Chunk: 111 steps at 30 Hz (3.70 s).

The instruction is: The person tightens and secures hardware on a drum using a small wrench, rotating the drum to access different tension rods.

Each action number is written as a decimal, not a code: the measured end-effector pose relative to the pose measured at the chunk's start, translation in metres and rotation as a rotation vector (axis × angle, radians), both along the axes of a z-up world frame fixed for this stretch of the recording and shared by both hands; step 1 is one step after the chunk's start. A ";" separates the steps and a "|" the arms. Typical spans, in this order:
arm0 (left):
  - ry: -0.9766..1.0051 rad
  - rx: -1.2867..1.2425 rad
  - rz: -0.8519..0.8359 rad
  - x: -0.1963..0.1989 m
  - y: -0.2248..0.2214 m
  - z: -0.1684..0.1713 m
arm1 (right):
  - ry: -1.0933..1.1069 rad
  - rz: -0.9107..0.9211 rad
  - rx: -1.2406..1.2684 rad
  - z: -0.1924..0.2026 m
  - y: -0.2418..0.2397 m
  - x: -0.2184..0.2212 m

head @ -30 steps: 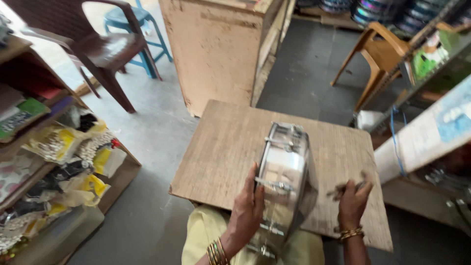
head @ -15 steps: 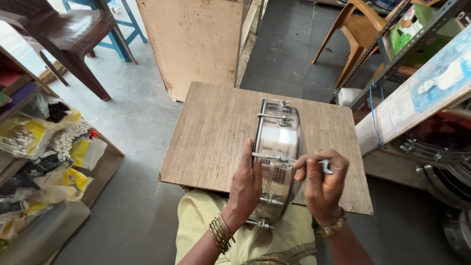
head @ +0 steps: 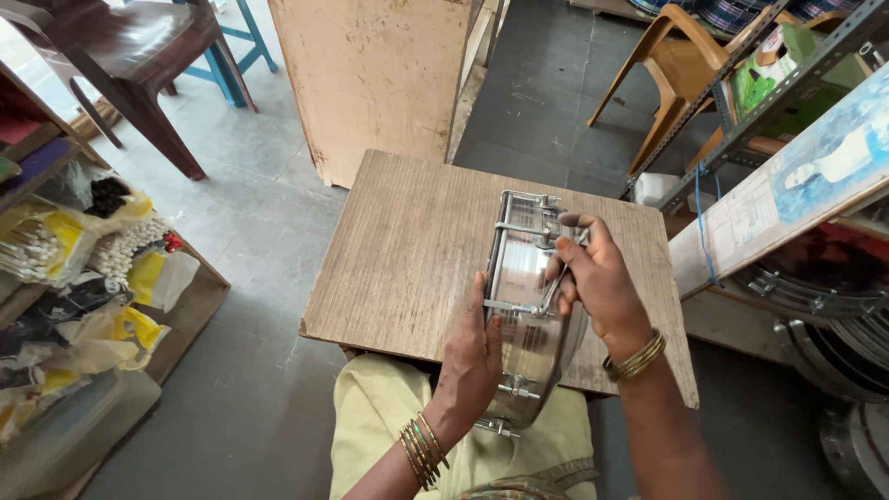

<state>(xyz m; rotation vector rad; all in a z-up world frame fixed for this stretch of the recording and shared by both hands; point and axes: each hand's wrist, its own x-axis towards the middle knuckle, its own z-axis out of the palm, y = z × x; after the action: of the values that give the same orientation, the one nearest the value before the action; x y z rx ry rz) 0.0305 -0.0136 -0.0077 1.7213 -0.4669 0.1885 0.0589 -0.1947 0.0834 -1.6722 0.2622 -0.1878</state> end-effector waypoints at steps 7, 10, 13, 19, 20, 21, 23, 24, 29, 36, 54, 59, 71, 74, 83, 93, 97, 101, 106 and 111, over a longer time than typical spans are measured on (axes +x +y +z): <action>-0.016 -0.018 -0.022 -0.003 0.004 -0.005 | -0.644 0.007 -0.195 -0.035 0.000 -0.057; 0.017 -0.007 -0.011 0.001 0.000 -0.005 | -0.775 0.104 -0.476 -0.055 0.010 -0.063; -0.005 -0.018 -0.001 0.002 -0.003 -0.008 | -0.787 0.137 -0.744 -0.055 0.012 -0.057; -0.071 -0.016 0.023 0.001 -0.001 -0.012 | -0.035 0.038 -0.190 -0.015 -0.002 0.004; -0.073 -0.018 0.022 0.000 0.000 -0.012 | 0.072 0.090 -0.033 -0.010 -0.006 0.011; -0.075 -0.020 0.022 0.000 0.000 -0.012 | -0.012 0.057 -0.014 -0.009 -0.010 0.010; -0.069 -0.027 0.020 0.001 0.000 -0.013 | -0.176 -0.005 0.023 -0.013 -0.015 0.003; -0.060 -0.032 0.017 0.002 -0.001 -0.014 | -0.308 -0.028 -0.061 -0.019 -0.015 -0.003; -0.050 -0.038 0.027 0.005 -0.004 -0.017 | -0.814 0.080 -0.570 -0.055 -0.004 -0.047; -0.105 -0.039 0.048 0.007 -0.004 -0.017 | -0.552 0.053 -0.709 -0.044 0.005 -0.034; -0.018 -0.029 0.024 0.004 -0.001 -0.016 | -0.771 0.129 -0.880 -0.049 0.007 -0.040; 0.019 -0.027 0.019 0.001 0.001 -0.010 | -0.071 0.064 -0.316 -0.026 -0.007 -0.008; 0.025 -0.008 0.013 -0.002 0.004 -0.010 | -0.849 0.178 -0.716 -0.060 -0.008 -0.049; -0.020 -0.016 0.023 -0.003 0.004 -0.009 | -0.807 0.205 -0.748 -0.061 -0.004 -0.043; -0.119 -0.045 0.030 -0.006 0.006 -0.014 | -0.316 0.049 0.011 -0.024 -0.023 -0.014; -0.174 -0.034 0.071 -0.004 0.004 -0.013 | -0.945 0.284 -1.018 -0.045 0.012 -0.048; 0.066 -0.011 0.004 -0.004 0.005 -0.009 | -0.360 0.129 -0.711 -0.026 0.018 -0.033; -0.086 -0.013 0.054 -0.006 0.005 -0.008 | -0.183 0.117 -0.431 -0.007 0.018 -0.011; 0.068 0.033 0.038 -0.006 0.006 -0.007 | -0.013 0.188 -0.100 -0.004 0.004 0.005; -0.142 -0.035 0.049 -0.005 0.006 -0.011 | -0.512 0.110 -0.738 -0.030 0.009 -0.044</action>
<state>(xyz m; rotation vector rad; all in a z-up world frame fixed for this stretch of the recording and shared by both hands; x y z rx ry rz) 0.0250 -0.0077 -0.0188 1.6932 -0.5229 0.3534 0.0154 -0.1861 0.0536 -2.2789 -0.3288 -0.6795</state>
